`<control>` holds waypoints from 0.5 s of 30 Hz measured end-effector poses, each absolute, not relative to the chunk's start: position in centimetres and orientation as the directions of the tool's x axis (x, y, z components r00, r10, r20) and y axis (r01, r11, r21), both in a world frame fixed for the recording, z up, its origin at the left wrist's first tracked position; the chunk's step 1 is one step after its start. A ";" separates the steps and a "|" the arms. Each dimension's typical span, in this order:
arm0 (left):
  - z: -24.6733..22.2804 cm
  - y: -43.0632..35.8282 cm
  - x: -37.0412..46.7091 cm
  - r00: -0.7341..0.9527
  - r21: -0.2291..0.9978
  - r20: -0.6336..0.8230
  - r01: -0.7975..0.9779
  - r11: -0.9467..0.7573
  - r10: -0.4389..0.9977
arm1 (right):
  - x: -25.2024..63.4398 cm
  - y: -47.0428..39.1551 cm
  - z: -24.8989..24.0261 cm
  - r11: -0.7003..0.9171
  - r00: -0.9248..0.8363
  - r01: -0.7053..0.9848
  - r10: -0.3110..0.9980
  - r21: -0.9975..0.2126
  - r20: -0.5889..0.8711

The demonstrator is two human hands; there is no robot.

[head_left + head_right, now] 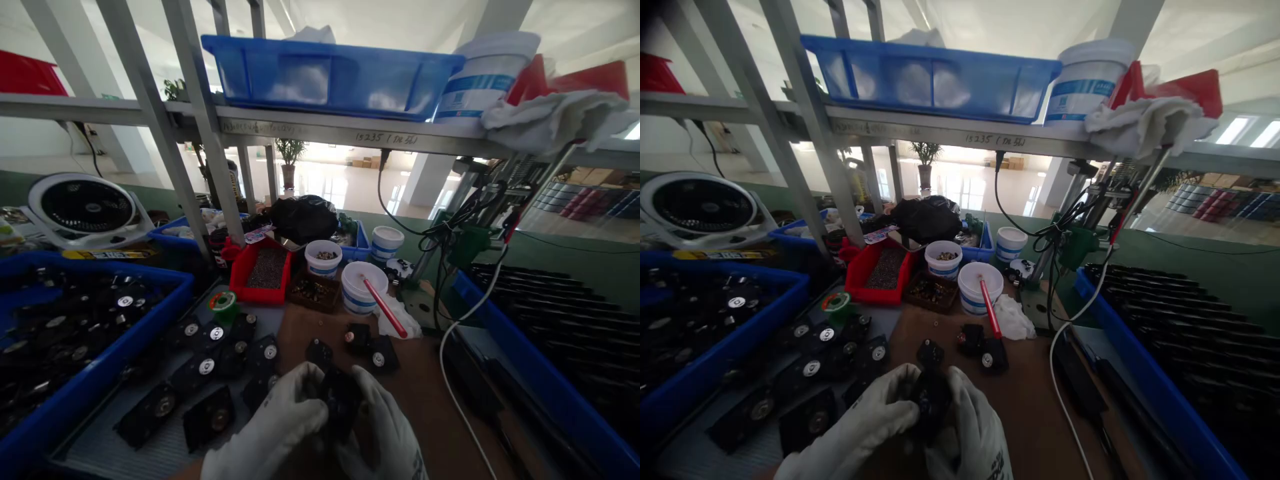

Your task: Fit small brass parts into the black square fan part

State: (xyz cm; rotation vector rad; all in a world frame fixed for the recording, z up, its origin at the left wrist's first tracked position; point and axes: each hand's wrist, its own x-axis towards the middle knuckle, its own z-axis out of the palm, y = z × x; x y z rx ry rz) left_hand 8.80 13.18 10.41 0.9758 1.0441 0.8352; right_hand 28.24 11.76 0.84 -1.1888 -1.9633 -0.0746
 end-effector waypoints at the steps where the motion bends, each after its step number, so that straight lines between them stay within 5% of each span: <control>1: 9.5 13.0 8.9 0.271 0.926 -0.322 -0.111 0.361 0.907 | 28.3 11.7 0.8 0.564 -0.238 0.758 0.707 -0.327 0.665; 9: 2.6 13.6 10.4 0.170 0.876 -0.418 -0.183 0.445 0.892 | 28.7 10.4 0.1 0.537 -0.271 0.764 0.771 -0.359 0.577; 15: 2.9 13.4 9.9 0.243 0.873 -0.403 -0.189 0.450 0.882 | 28.2 10.6 0.0 0.540 -0.283 0.759 0.776 -0.362 0.565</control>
